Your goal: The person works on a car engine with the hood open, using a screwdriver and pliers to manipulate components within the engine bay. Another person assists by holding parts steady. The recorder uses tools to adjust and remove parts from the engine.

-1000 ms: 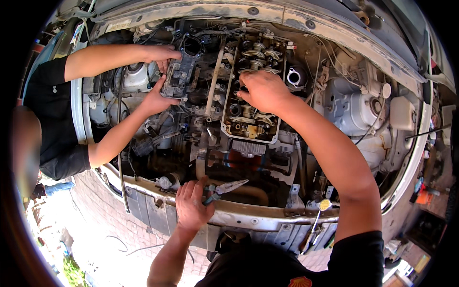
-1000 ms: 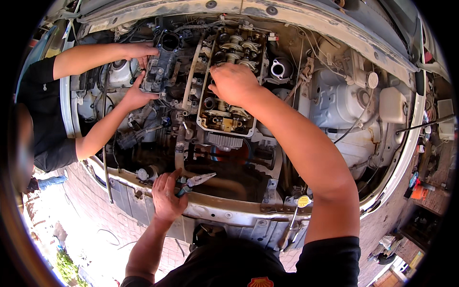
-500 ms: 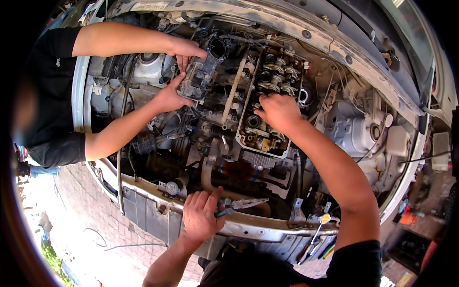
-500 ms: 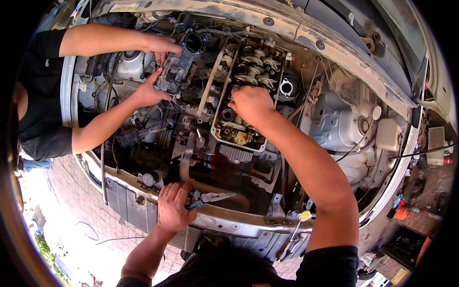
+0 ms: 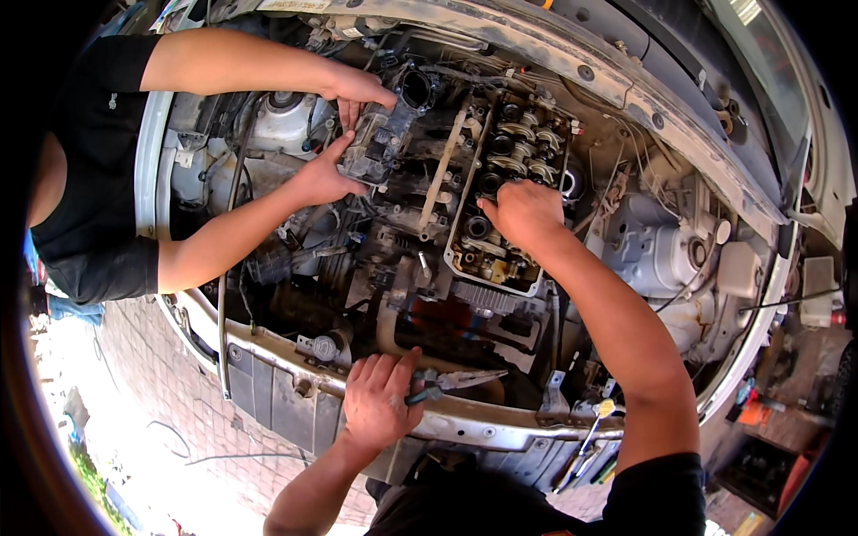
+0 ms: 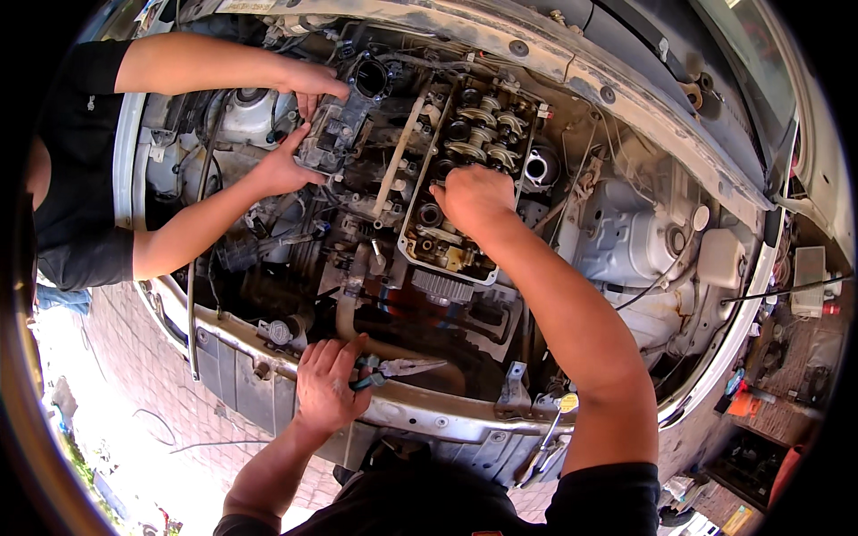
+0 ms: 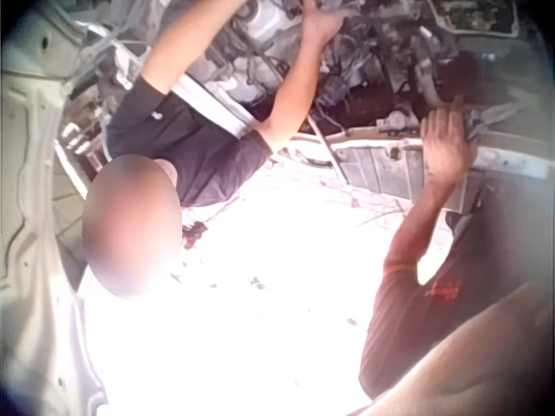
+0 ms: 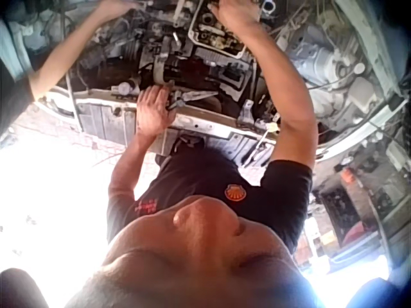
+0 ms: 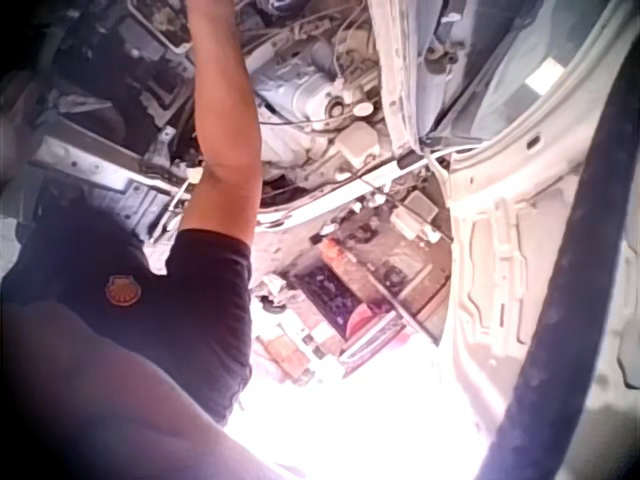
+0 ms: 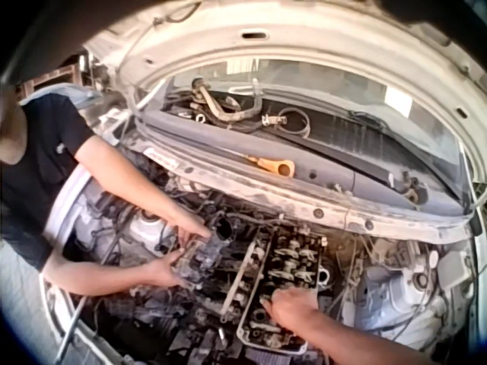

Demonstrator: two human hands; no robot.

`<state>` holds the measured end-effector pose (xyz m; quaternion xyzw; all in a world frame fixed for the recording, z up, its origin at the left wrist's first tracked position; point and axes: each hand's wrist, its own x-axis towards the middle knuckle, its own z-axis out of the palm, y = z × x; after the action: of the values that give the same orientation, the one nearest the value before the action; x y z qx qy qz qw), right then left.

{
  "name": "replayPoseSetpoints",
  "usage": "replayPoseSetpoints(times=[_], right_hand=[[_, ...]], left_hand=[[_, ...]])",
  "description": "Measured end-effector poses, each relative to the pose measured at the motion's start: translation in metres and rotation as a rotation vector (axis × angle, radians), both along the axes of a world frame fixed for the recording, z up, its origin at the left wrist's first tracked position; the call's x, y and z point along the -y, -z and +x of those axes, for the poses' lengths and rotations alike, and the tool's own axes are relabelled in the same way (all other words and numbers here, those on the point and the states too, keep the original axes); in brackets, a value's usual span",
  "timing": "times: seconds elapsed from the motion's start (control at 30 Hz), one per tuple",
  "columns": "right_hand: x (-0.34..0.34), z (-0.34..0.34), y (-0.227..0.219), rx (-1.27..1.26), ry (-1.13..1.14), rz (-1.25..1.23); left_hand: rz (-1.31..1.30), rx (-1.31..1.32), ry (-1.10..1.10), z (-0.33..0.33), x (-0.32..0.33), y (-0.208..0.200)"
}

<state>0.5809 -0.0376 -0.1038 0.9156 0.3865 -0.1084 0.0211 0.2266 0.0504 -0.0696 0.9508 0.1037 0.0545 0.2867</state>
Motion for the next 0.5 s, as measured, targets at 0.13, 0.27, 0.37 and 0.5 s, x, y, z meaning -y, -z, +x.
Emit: replayPoseSetpoints(times=[0.13, 0.27, 0.37, 0.5], right_hand=[[0.000, -0.001, 0.003, -0.020, 0.026, -0.015], [-0.010, 0.001, -0.017, -0.192, 0.136, -0.160], [-0.004, 0.002, -0.009, -0.119, 0.064, -0.110], [0.014, 0.007, -0.020, -0.081, 0.134, 0.046]], left_hand=[[0.008, 0.021, -0.006, -0.001, 0.000, 0.001], [0.016, 0.027, -0.011, -0.002, 0.000, 0.002], [0.017, 0.020, -0.007, -0.001, 0.001, 0.000], [0.013, 0.021, -0.008, -0.001, 0.002, 0.003]])
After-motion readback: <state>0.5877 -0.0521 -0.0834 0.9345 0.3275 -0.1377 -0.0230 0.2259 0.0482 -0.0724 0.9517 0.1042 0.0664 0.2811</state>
